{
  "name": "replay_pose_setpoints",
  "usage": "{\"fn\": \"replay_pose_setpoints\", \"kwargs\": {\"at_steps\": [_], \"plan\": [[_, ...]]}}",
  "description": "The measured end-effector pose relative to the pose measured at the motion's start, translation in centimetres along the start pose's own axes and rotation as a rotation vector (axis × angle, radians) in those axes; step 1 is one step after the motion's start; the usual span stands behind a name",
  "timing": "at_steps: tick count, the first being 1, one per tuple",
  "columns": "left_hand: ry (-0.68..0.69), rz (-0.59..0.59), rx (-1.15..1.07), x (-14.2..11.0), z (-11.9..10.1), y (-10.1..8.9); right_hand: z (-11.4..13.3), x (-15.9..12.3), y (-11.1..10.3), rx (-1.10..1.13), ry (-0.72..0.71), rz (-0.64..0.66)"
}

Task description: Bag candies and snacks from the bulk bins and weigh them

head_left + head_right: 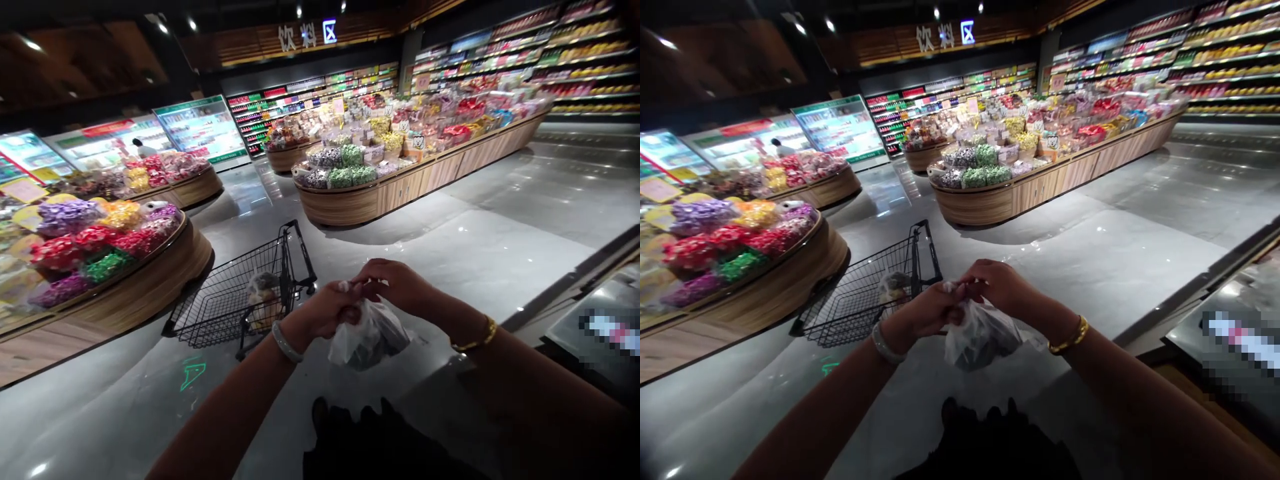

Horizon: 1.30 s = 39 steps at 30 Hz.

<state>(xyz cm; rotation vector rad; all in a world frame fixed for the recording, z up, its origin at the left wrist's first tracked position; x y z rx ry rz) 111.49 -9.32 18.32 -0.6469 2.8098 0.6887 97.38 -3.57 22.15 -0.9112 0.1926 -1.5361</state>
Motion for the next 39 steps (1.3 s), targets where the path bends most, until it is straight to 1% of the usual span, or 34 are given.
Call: {"fn": "replay_pose_setpoints", "kwargs": {"at_steps": [2, 3, 6, 7, 9, 11, 12, 13, 14, 16, 17, 18, 19, 21, 22, 23, 24, 25, 26, 28, 30, 33, 35, 37, 39], "plan": [[-0.006, 0.017, -0.049, 0.0, -0.2, -1.1, 0.2, 0.4, 0.8, -0.089, 0.052, -0.019], [-0.014, 0.025, -0.062, 0.0, -0.4, -1.8, 0.7, 0.6, 1.3, -0.173, 0.055, -0.036], [-0.022, 0.049, -0.082, -0.4, -1.3, -4.0, 3.8, 0.8, 3.2, -0.483, -0.001, -0.091], [-0.018, 0.048, -0.082, -0.7, -1.7, -4.8, 4.8, 0.7, 3.9, -0.551, -0.026, -0.113], [-0.013, 0.03, -0.065, -1.4, -2.7, -6.4, 6.3, 0.5, 5.4, -0.564, -0.064, -0.172], [-0.014, 0.032, -0.014, -2.2, -3.7, -7.6, 6.4, 0.6, 6.3, -0.453, -0.039, -0.29], [-0.008, 0.05, 0.038, -2.7, -4.3, -7.9, 5.8, 0.8, 6.7, -0.364, 0.0, -0.347], [0.008, 0.076, 0.107, -3.2, -4.9, -8.2, 5.0, 1.2, 7.1, -0.252, 0.042, -0.372], [0.039, 0.102, 0.192, -3.6, -5.5, -8.4, 4.0, 1.8, 7.7, -0.116, 0.078, -0.346], [0.122, 0.135, 0.41, -4.4, -7.0, -8.9, 2.2, 3.6, 9.6, 0.168, 0.141, -0.157], [0.172, 0.131, 0.533, -4.8, -7.7, -9.3, 1.5, 4.6, 10.6, 0.27, 0.174, -0.066], [0.236, 0.111, 0.671, -5.1, -8.4, -9.9, 1.1, 5.6, 11.5, 0.327, 0.208, -0.019], [0.318, 0.079, 0.825, -5.5, -8.9, -10.5, 0.7, 6.5, 12.3, 0.345, 0.242, -0.024], [0.523, -0.012, 1.15, -6.2, -9.3, -11.9, 0.2, 8.2, 13.7, 0.314, 0.298, -0.134], [0.632, -0.069, 1.299, -6.5, -9.2, -12.5, 0.1, 8.8, 14.4, 0.308, 0.312, -0.185], [0.72, -0.113, 1.423, -6.8, -8.7, -13.3, -0.1, 9.3, 15.2, 0.33, 0.324, -0.207], [0.781, -0.17, 1.509, -7.0, -8.1, -14.1, -0.4, 9.8, 16.1, 0.382, 0.337, -0.202], [0.821, -0.223, 1.551, -7.1, -7.4, -14.9, -0.8, 10.1, 17.0, 0.46, 0.35, -0.183], [0.856, -0.287, 1.547, -7.1, -6.7, -15.8, -1.3, 10.4, 17.8, 0.56, 0.365, -0.168], [0.907, -0.402, 1.469, -7.3, -5.7, -17.4, -2.2, 11.0, 19.1, 0.755, 0.405, -0.153], [0.925, -0.461, 1.38, -7.4, -5.2, -18.9, -2.9, 11.8, 20.0, 0.831, 0.458, -0.158], [0.894, -0.486, 1.32, -7.9, -5.6, -20.6, -2.7, 13.8, 20.4, 0.718, 0.506, -0.145], [0.868, -0.505, 1.328, -8.4, -6.8, -21.7, -1.6, 15.6, 20.2, 0.608, 0.497, -0.168], [0.861, -0.516, 1.381, -9.0, -8.6, -22.7, 0.2, 17.7, 19.7, 0.464, 0.465, -0.2], [0.895, -0.531, 1.473, -9.8, -11.2, -23.4, 2.8, 19.9, 18.6, 0.252, 0.412, -0.252]]}}
Point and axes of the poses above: each hand's wrist, its own x-axis towards the middle knuckle, its own y-axis out of the palm, z = x × y, the point moved 4 cm from there along x, towards the middle knuckle, and after that the axes turned 2 degrees about -y, right-handed, at the moved point
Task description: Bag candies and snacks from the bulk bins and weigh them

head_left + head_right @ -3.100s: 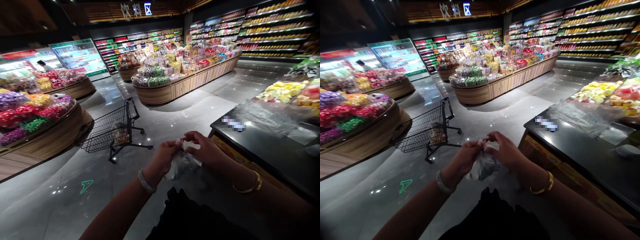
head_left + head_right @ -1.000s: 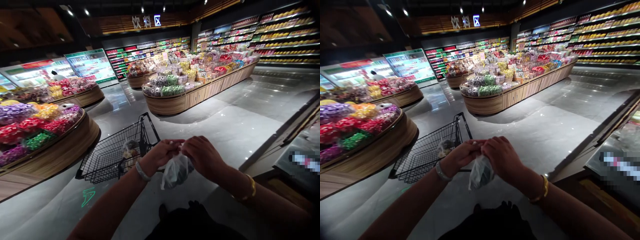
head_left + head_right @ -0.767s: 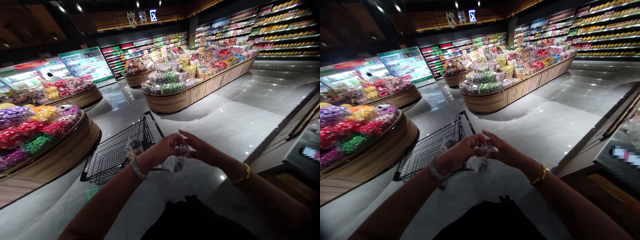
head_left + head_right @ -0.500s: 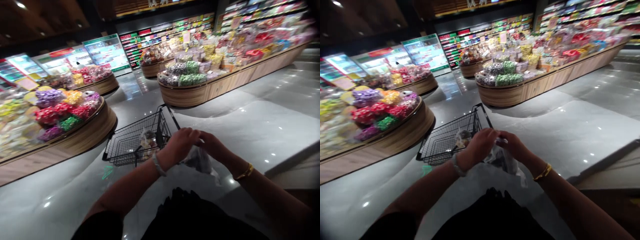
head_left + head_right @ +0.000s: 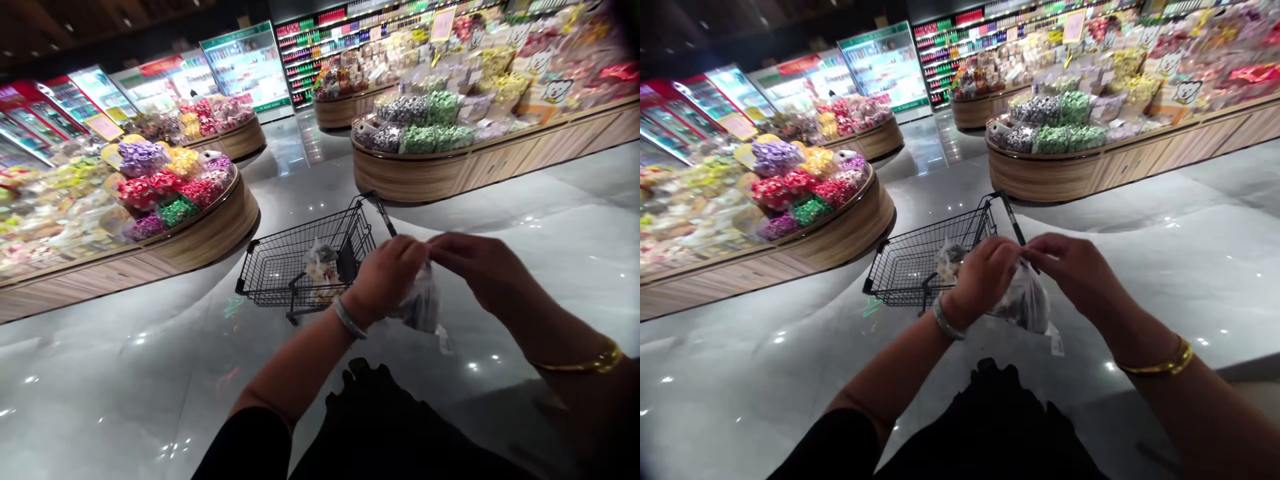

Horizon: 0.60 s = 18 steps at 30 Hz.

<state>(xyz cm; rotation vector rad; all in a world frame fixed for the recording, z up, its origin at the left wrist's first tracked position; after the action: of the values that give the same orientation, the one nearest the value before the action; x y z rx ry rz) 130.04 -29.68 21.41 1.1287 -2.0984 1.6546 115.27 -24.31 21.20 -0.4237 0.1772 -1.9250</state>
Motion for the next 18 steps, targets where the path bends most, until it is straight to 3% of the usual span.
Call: {"fn": "replay_pose_setpoints", "kwargs": {"at_steps": [3, 5, 8, 10, 12, 14, 18], "plan": [[0.135, -0.131, 0.131, 2.7, 0.9, -4.6, 5.4, 1.7, 0.2, -0.199, -0.147, -0.13], [0.223, -0.257, 0.139, 4.0, 1.3, -7.7, 7.6, 2.9, 0.4, -0.113, -0.222, -0.186], [0.154, -0.45, 0.073, 4.0, 2.9, -10.8, 6.6, 4.3, 0.7, 0.173, -0.2, -0.325], [-0.038, -0.469, -0.024, 3.0, 4.9, -11.1, 3.6, 5.4, 1.7, 0.336, -0.008, -0.332], [-0.19, -0.418, -0.161, 1.9, 6.9, -10.3, 1.0, 6.7, 3.4, 0.56, 0.14, -0.255], [-0.228, -0.298, -0.241, 1.4, 8.4, -9.2, 0.2, 8.2, 5.3, 0.714, 0.173, -0.128], [-0.215, 0.004, -0.195, 2.0, 10.4, -7.7, 2.4, 11.1, 8.5, 0.767, 0.124, 0.138]]}}
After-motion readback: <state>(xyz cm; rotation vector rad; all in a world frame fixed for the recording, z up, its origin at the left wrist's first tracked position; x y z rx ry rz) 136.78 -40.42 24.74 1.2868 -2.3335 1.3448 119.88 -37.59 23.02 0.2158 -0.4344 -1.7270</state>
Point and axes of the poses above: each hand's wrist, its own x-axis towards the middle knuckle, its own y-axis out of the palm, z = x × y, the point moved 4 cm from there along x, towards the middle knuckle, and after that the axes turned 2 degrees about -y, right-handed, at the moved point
